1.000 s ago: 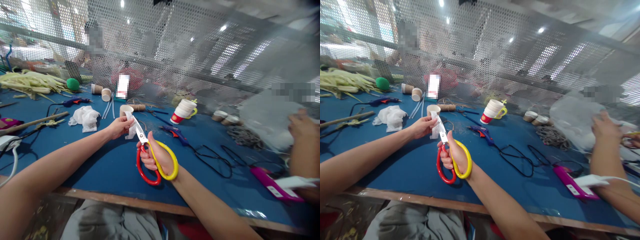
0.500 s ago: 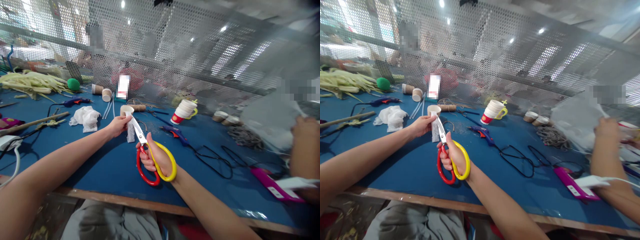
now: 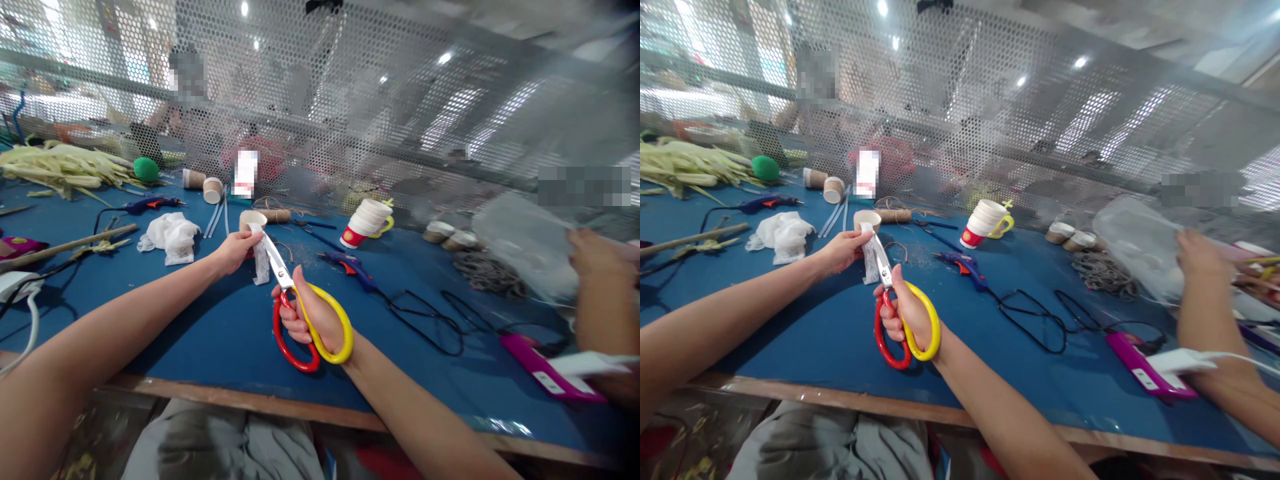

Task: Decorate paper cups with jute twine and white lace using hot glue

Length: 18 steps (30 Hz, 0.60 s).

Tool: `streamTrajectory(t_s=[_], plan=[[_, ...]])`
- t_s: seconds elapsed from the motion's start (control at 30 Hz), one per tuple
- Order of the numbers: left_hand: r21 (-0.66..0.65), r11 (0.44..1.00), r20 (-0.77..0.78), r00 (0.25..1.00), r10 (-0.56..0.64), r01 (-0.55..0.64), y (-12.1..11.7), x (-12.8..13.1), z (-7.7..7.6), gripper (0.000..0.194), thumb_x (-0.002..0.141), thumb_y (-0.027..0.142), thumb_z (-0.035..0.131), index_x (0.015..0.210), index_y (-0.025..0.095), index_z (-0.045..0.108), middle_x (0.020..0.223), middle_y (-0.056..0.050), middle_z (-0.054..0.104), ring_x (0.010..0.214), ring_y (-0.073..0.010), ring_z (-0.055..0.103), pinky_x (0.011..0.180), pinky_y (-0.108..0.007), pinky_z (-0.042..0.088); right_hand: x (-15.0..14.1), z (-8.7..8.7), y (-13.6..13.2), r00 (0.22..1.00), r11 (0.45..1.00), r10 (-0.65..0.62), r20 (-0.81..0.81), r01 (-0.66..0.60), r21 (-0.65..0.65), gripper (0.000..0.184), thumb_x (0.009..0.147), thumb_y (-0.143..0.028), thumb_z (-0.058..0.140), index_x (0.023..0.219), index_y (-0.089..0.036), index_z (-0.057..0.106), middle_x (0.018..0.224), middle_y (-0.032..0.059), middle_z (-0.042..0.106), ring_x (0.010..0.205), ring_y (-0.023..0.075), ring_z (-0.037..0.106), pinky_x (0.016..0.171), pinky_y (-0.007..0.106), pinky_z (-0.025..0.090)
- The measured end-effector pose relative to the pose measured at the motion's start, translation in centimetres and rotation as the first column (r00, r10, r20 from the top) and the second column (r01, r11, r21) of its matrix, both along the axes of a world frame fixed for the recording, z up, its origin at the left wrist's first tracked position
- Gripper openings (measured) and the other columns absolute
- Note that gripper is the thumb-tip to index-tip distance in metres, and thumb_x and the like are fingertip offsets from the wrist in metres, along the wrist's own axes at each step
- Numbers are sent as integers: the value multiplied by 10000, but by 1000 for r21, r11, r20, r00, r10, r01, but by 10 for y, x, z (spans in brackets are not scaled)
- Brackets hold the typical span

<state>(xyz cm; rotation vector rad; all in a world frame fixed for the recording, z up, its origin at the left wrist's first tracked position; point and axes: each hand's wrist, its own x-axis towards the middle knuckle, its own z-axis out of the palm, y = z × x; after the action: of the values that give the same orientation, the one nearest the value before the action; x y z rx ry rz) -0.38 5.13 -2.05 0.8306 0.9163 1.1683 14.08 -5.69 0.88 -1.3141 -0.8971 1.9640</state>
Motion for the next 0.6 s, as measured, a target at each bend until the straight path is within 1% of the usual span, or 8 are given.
streamTrajectory(t_s=[0.17, 0.27, 0.43, 0.6], plan=[[-16, 1000, 8, 1000, -24, 24, -2, 1, 2, 167, 793, 143, 594, 633, 98, 613, 507, 2, 580, 466, -73, 522, 554, -211, 430, 1, 0, 1, 1000, 1000, 2, 6, -2, 1, 525, 845, -661, 231, 797, -194, 467, 411, -89, 341, 288, 26, 208, 251, 97, 208], [-15, 999, 14, 999, -32, 33, -3, 0, 2, 121, 771, 137, 617, 656, 98, 619, 518, 0, 589, 469, -80, 533, 554, -218, 444, 1, -1, 1, 1000, 1000, 2, 3, -2, -2, 527, 845, -661, 229, 787, -192, 463, 415, -87, 345, 289, 25, 216, 254, 96, 209], [-6, 1000, 34, 999, -16, 17, -1, -1, 0, 99, 769, 109, 610, 671, 100, 624, 535, 0, 595, 472, -77, 536, 549, -220, 440, 2, -2, 0, 1000, 1000, 7, 4, -7, -1, 525, 834, -671, 251, 795, -193, 466, 416, -87, 347, 289, 24, 223, 257, 95, 207], [-5, 1000, 70, 998, -1, 2, 2, -1, -2, 103, 758, 76, 612, 657, 87, 627, 577, -14, 618, 521, -69, 554, 602, -212, 444, 2, -4, 1, 1000, 1000, 16, 15, -16, -3, 529, 834, -675, 236, 806, -199, 463, 411, -90, 346, 282, 26, 218, 254, 101, 207]])
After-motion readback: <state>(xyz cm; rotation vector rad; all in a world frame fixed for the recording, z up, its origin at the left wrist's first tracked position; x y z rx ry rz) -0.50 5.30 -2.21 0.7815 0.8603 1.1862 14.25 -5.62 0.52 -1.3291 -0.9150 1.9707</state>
